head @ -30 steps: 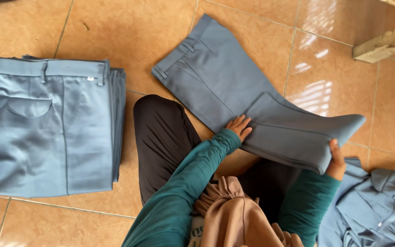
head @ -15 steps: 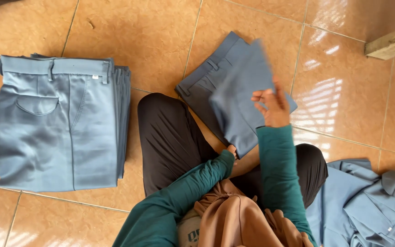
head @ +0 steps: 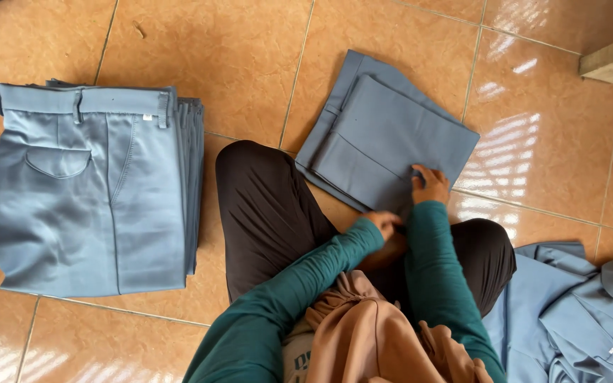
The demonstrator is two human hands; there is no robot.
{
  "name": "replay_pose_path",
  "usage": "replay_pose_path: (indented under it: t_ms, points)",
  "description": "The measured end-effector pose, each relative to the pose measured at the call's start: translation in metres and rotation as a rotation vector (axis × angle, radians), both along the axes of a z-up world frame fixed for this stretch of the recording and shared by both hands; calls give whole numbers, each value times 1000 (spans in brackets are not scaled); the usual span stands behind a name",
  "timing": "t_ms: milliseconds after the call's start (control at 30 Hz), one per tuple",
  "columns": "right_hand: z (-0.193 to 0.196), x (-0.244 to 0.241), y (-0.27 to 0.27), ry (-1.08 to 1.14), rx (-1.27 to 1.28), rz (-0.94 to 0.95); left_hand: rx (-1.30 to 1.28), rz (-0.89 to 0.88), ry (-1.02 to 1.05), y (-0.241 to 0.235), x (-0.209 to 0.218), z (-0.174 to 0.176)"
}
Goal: The person sits on a tiled floor and folds a pair of light blue trousers by hand. They align the legs, fold the garment in half lengthwise, and then fold it into a compact rectangle, placing the finished item onto a stack of similar trousers.
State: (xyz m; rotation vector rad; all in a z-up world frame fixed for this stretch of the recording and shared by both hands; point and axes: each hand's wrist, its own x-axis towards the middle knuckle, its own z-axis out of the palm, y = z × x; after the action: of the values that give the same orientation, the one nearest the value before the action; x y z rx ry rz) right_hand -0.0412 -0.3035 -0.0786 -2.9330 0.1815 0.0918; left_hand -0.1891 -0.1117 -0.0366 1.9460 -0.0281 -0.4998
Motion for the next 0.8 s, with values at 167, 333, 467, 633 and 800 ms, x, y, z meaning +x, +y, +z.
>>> replay_pose_path:
  t_ms: [167,333,467,633,800]
  points:
    - [16,3,-29,-18,149,29,462,643,-604,87,79,32]
    - [26,-17,-13,-108,124,60,861,557,-230,116,126,-30]
    - [45,-30,9,-144,132,74,787,451,-144,122,153,-51]
    - [55,-36,20,-148,220,81,151,361,100,136,161,-11]
    - [61,-33,17,-272,246,105,94,670,115,179,175,-99]
